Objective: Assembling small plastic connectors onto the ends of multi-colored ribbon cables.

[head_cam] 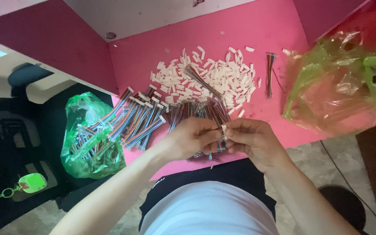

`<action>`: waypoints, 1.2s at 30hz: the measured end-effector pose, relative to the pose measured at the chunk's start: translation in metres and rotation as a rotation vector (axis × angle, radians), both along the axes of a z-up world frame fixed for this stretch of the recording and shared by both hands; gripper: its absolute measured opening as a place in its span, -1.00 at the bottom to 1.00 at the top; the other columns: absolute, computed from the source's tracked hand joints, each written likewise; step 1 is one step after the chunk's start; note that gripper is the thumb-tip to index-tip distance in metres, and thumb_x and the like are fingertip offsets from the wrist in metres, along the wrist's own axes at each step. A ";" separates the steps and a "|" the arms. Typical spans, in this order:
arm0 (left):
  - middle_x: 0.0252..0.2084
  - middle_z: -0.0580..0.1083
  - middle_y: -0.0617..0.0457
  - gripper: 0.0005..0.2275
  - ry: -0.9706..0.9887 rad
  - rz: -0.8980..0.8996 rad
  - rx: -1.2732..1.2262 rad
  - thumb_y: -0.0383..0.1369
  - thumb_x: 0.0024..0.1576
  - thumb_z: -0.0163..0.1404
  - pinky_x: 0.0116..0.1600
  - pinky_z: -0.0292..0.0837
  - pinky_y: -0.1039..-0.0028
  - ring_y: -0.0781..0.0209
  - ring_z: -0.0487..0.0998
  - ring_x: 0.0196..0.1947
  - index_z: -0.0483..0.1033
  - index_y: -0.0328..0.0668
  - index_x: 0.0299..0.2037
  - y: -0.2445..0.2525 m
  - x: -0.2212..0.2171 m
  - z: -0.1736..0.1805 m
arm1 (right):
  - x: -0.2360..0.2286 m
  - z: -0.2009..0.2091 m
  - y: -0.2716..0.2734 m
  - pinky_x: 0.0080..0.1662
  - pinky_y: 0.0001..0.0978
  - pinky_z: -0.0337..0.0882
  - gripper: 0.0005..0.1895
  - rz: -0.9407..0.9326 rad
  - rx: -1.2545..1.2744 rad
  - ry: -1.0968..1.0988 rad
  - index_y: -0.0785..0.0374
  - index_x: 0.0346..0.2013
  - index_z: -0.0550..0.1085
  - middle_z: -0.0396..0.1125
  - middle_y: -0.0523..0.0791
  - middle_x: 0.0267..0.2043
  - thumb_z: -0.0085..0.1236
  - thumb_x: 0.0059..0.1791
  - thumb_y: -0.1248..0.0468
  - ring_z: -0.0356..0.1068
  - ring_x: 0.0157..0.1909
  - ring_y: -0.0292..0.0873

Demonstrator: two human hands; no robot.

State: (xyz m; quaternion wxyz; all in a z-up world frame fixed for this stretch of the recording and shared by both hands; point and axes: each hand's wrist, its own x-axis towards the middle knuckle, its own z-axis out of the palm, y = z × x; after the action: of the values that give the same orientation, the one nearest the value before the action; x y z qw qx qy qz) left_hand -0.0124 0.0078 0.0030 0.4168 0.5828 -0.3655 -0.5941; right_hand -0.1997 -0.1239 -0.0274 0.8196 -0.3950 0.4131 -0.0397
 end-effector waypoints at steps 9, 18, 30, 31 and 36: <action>-0.40 0.55 -0.22 -0.78 -0.613 -0.020 -0.097 -0.22 0.24 -0.02 -0.26 0.44 0.04 -0.25 0.58 -0.32 0.54 -0.21 -0.25 0.004 -0.010 0.007 | 0.003 0.000 0.007 -0.29 -0.38 0.51 -0.83 -0.043 0.088 0.020 0.37 -0.15 0.55 0.46 -0.08 -0.33 0.17 -0.02 0.38 0.49 -0.37 -0.18; -0.35 0.56 -0.25 -0.81 -0.568 -0.013 -0.115 -0.25 0.22 -0.04 -0.20 0.45 0.00 -0.29 0.58 -0.25 0.52 -0.19 -0.21 0.004 -0.009 0.007 | 0.002 -0.009 0.004 -0.29 -0.38 0.53 -0.81 0.003 0.007 0.016 0.40 -0.16 0.55 0.48 -0.06 -0.34 0.22 -0.03 0.37 0.49 -0.36 -0.19; -0.40 0.52 -0.20 -0.79 -0.392 0.090 -0.062 -0.24 0.22 -0.02 -0.26 0.48 0.18 -0.09 0.60 -0.39 0.50 -0.25 -0.25 0.005 -0.010 -0.003 | 0.004 -0.009 0.009 -0.28 -0.40 0.53 -0.78 -0.070 0.022 -0.013 0.40 -0.12 0.55 0.50 -0.05 -0.29 0.20 -0.04 0.37 0.49 -0.35 -0.19; -0.40 0.52 -0.20 -0.79 -0.390 0.089 -0.061 -0.24 0.22 -0.02 -0.26 0.48 0.18 -0.09 0.60 -0.39 0.50 -0.25 -0.25 0.007 -0.008 0.000 | 0.003 -0.008 0.009 -0.28 -0.40 0.53 -0.78 -0.071 0.023 -0.011 0.40 -0.12 0.55 0.50 -0.05 -0.29 0.20 -0.04 0.37 0.49 -0.35 -0.19; -0.45 0.49 -0.25 -0.78 -0.432 -0.037 0.092 -0.26 0.19 0.00 -0.30 0.41 0.14 -0.12 0.56 -0.44 0.48 -0.33 -0.30 0.009 0.002 0.015 | 0.010 -0.006 0.012 -0.30 -0.41 0.52 -0.77 -0.084 0.044 0.015 0.39 -0.09 0.57 0.48 -0.05 -0.32 0.19 -0.03 0.37 0.49 -0.34 -0.21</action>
State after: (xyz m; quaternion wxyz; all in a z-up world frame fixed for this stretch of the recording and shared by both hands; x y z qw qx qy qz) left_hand -0.0104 0.0166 0.0180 0.2910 0.7082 -0.4293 -0.4791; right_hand -0.1893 -0.1124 -0.0339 0.8224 -0.3597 0.4364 -0.0620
